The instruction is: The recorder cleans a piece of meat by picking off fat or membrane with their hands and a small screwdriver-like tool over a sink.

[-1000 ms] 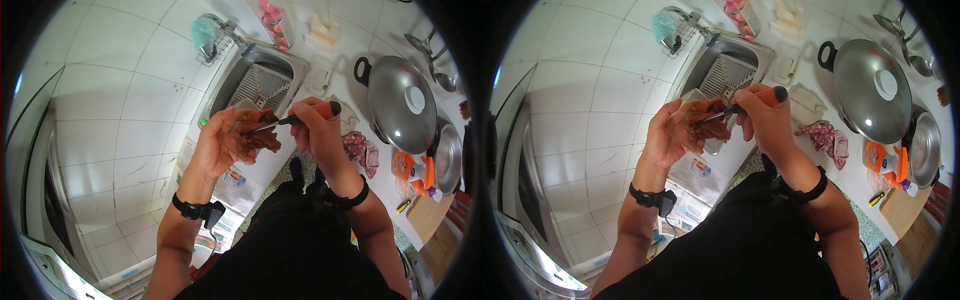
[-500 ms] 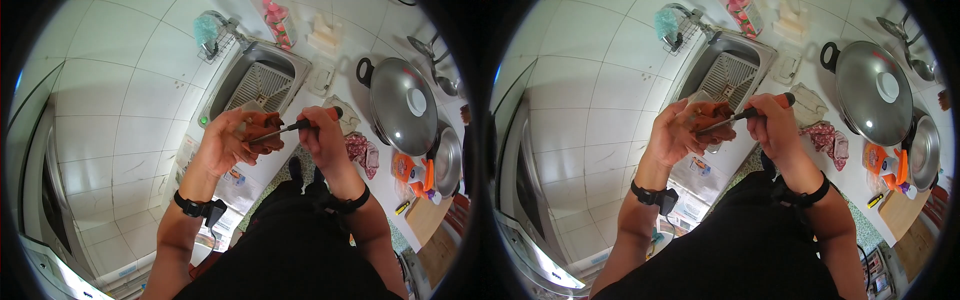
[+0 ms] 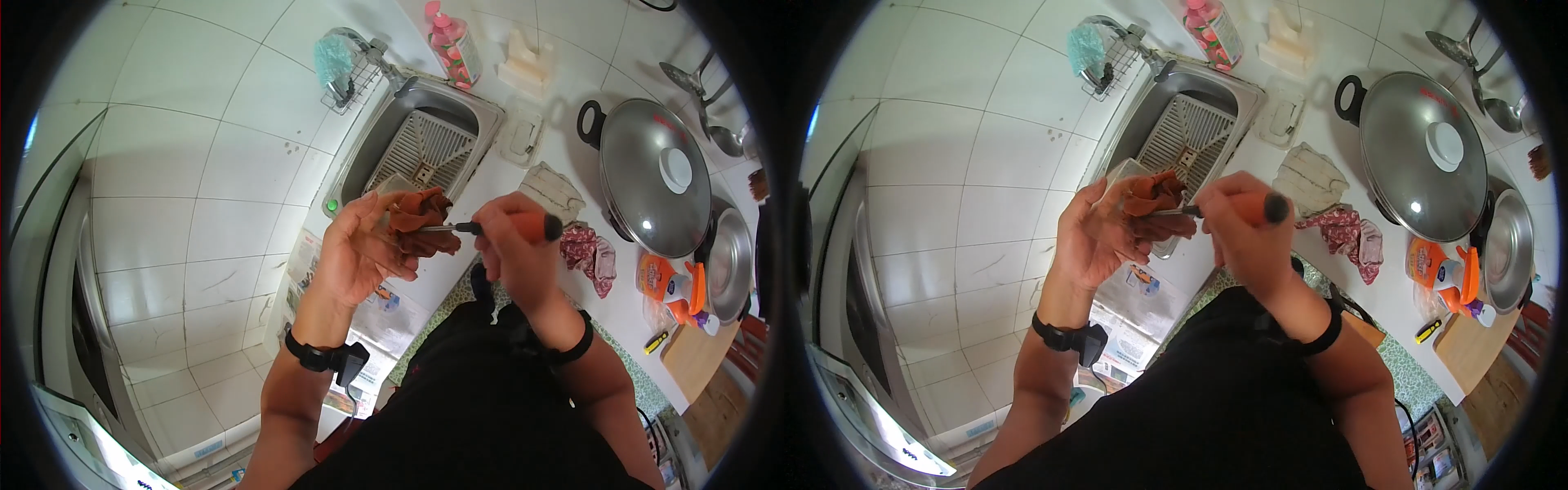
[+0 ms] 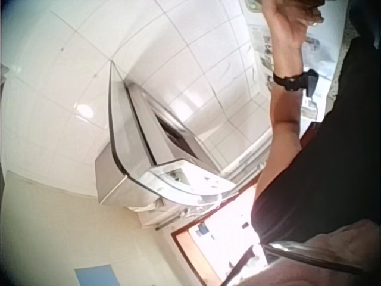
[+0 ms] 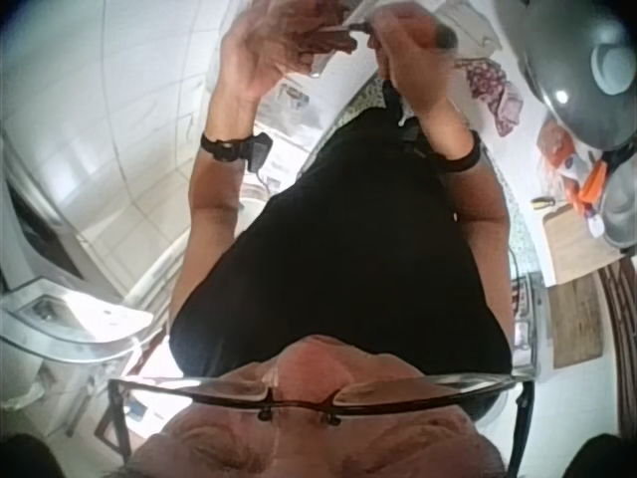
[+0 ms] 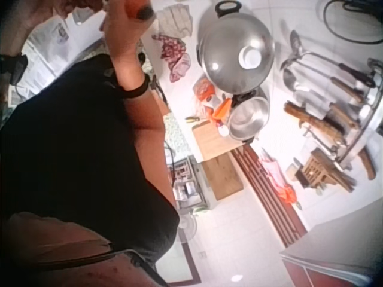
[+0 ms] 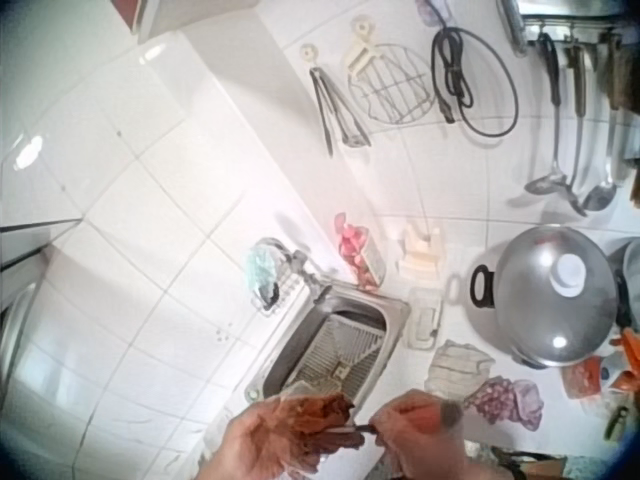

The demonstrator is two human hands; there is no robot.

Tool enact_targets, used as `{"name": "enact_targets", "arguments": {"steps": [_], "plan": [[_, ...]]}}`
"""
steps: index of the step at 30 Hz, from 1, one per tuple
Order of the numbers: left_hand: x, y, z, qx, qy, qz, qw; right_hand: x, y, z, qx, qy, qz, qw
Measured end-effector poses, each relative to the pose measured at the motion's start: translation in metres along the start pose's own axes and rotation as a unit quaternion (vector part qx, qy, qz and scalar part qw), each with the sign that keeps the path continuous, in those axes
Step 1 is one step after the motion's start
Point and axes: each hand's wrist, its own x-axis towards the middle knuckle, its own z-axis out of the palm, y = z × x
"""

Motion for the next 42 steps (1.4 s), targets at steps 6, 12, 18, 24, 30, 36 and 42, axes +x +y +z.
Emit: {"name": "enact_targets", "arguments": {"steps": [6,12,18,24,30,36,42], "plan": [[0.001,-0.01,0.009,-0.009,-0.006,0.02,1.0,-0.004,0.016,0.0,-0.073,-0.088,-0.141,0.983],[0.005,-0.019,0.013,-0.032,0.059,0.08,0.995,0.005,0.02,0.007,-0.238,-0.088,-0.401,0.88],[0.006,-0.016,0.016,-0.049,0.041,0.112,0.992,0.012,0.029,0.021,-0.194,-0.11,-0.41,0.884],[0.0,-0.015,-0.004,-0.119,-0.009,0.081,0.99,0.015,0.031,0.013,-0.187,-0.127,-0.407,0.885],[-0.002,-0.012,-0.001,-0.107,0.06,0.105,0.987,0.021,0.032,0.021,-0.151,-0.134,-0.351,0.915],[-0.015,-0.011,-0.009,-0.121,-0.046,0.07,0.989,0.011,0.013,0.003,-0.043,-0.194,-0.13,0.971],[-0.005,-0.005,-0.028,-0.159,-0.093,0.059,0.981,0.007,0.019,0.012,-0.067,-0.202,-0.216,0.953]]}}
